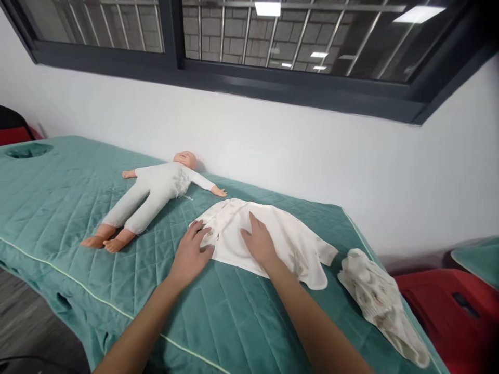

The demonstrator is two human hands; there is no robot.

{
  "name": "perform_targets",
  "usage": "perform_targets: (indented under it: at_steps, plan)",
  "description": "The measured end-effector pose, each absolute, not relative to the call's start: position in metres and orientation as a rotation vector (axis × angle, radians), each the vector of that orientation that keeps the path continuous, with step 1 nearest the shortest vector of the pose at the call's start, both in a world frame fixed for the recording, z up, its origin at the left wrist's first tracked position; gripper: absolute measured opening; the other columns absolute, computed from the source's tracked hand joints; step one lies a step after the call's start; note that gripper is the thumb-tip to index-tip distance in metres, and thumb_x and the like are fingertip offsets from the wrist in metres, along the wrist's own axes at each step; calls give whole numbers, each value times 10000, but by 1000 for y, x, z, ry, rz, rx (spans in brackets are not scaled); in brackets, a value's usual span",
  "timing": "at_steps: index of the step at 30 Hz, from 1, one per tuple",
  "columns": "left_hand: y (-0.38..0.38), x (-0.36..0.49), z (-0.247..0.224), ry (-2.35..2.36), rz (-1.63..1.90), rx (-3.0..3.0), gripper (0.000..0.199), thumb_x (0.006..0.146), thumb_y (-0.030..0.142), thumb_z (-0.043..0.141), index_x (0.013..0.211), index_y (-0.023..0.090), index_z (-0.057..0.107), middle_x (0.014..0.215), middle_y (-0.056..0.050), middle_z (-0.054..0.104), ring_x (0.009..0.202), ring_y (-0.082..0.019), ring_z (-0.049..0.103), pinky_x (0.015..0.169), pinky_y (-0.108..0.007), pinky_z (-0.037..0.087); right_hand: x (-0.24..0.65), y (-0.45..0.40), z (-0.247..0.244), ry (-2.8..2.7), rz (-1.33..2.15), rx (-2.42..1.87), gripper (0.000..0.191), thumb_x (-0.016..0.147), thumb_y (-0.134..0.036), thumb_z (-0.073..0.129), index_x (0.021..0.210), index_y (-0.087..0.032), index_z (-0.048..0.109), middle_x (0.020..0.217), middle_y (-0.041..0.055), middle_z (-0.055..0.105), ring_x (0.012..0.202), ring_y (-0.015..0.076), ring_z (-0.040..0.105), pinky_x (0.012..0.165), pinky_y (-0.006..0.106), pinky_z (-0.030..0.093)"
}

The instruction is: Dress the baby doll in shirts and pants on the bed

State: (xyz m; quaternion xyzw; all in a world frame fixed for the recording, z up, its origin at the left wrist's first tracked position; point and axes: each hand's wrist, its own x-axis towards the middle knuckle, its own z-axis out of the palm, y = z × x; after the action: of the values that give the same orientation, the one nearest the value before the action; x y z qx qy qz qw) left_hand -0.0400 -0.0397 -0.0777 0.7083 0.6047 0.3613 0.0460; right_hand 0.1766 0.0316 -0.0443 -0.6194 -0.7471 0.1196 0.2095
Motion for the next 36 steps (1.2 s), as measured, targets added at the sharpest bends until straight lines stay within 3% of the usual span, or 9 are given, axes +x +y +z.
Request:
perform_targets:
  at_steps: [4, 6, 10, 14, 21, 26, 28, 32, 36]
  plan:
    - [-43, -42, -77, 1783, 1040, 2247, 421, 836, 199, 548, 1255, 223, 579, 1523, -78, 410, 1452, -304, 301, 1160, -520, 356, 145, 90, -42, -1684, 670, -1698, 627, 860, -362, 548, 1450, -182, 435, 1281, 103, 645, 1198, 265, 578, 1026, 375, 418]
    - [-44, -40, -77, 1823, 1064, 2229, 385, 843, 156, 526, 1215, 227, 596, 1471, -78, 468, 1407, -288, 370, 1136, -501, 389, 134, 112, -45, -1560, 737, -1688, 594, 853, -372, 532, 1418, -201, 462, 1177, 68, 681, 1096, 235, 626, 973, 350, 452]
    - [-43, -37, -78, 1957, 1183, 2099, 231, 892, 153, 502, 1061, 226, 642, 1285, -86, 592, 1232, -264, 529, 1037, -479, 464, 127, 125, -56, -1505, 811, -1550, 552, 822, -416, 558, 1339, -223, 522, 1026, 22, 687, 933, 194, 651, 881, 309, 489]
    - [-44, -37, -75, 1962, 1300, 1998, 149, 927, 181, 503, 972, 213, 641, 1218, -82, 616, 1163, -247, 560, 992, -450, 472, 129, 118, -61, -1549, 925, -1358, 511, 814, -444, 583, 1287, -249, 578, 834, -19, 654, 763, 173, 621, 761, 292, 502]
    - [-53, -23, -55, 1738, 1496, 1812, 131, 951, 247, 520, 940, 217, 647, 921, -35, 662, 897, -171, 619, 792, -305, 493, 135, 121, -55, -1548, 933, -1247, 486, 826, -410, 551, 1281, -247, 601, 933, -5, 687, 778, 166, 608, 754, 283, 501]
    - [-60, 13, -46, 1495, 1349, 1801, 209, 966, 273, 494, 1095, 250, 657, 916, -30, 661, 847, -155, 630, 742, -273, 509, 167, 125, -45, -1622, 749, -1629, 425, 848, -401, 499, 1214, -241, 646, 842, -8, 693, 776, 178, 629, 753, 276, 487]
    - [-60, 17, -50, 1480, 1307, 1827, 249, 969, 286, 483, 1169, 270, 631, 981, -39, 663, 892, -163, 635, 781, -289, 528, 180, 124, -41, -1624, 676, -1755, 394, 841, -372, 511, 1178, -240, 664, 851, 5, 702, 837, 199, 640, 801, 297, 474]
    - [-42, -8, -64, 1950, 1403, 1876, 425, 891, 283, 578, 1313, 260, 543, 1355, -108, 529, 1276, -283, 485, 1068, -475, 424, 188, 119, -35, -1650, 607, -1894, 381, 844, -384, 527, 1187, -277, 655, 974, 25, 722, 977, 242, 636, 862, 342, 456]
    - [-6, -44, -69, 2317, 1099, 1799, 563, 821, 328, 644, 1355, 209, 515, 1415, -142, 490, 1348, -346, 405, 1091, -525, 382, 178, 112, -31, -1713, 581, -1968, 393, 859, -412, 510, 1213, -298, 636, 1098, 30, 709, 1040, 262, 631, 885, 374, 457]
